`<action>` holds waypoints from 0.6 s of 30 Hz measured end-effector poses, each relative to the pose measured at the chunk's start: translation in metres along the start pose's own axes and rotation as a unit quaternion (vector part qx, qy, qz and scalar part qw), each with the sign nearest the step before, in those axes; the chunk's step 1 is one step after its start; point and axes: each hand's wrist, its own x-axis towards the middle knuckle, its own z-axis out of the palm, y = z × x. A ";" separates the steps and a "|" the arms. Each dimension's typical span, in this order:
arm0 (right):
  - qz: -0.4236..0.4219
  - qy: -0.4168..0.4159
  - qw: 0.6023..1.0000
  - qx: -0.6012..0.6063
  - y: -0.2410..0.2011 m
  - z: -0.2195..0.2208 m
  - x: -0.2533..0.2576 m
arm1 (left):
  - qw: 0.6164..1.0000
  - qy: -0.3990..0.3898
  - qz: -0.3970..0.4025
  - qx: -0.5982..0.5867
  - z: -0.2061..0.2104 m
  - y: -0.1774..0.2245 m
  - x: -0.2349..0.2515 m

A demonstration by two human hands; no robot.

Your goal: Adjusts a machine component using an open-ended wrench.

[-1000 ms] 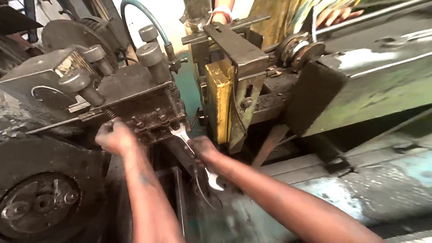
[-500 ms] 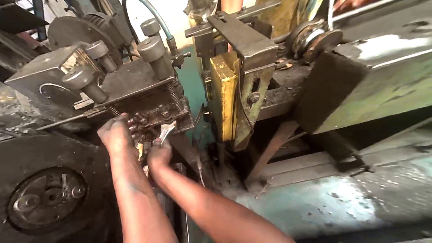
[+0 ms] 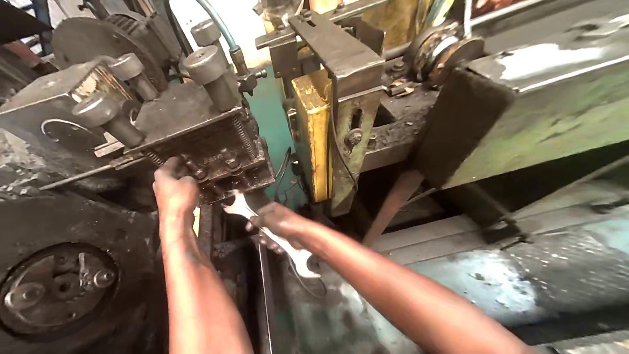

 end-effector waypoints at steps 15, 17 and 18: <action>0.023 0.055 0.998 0.016 -0.050 0.023 0.038 | 0.992 -0.086 0.029 -0.087 -0.014 -0.005 0.003; -0.024 0.108 0.989 0.098 -0.023 0.070 0.043 | 0.991 -0.092 0.030 -0.093 -0.015 -0.006 0.003; -0.045 0.132 0.983 0.124 -0.013 0.097 0.049 | 0.991 -0.088 0.028 -0.100 -0.015 -0.005 0.002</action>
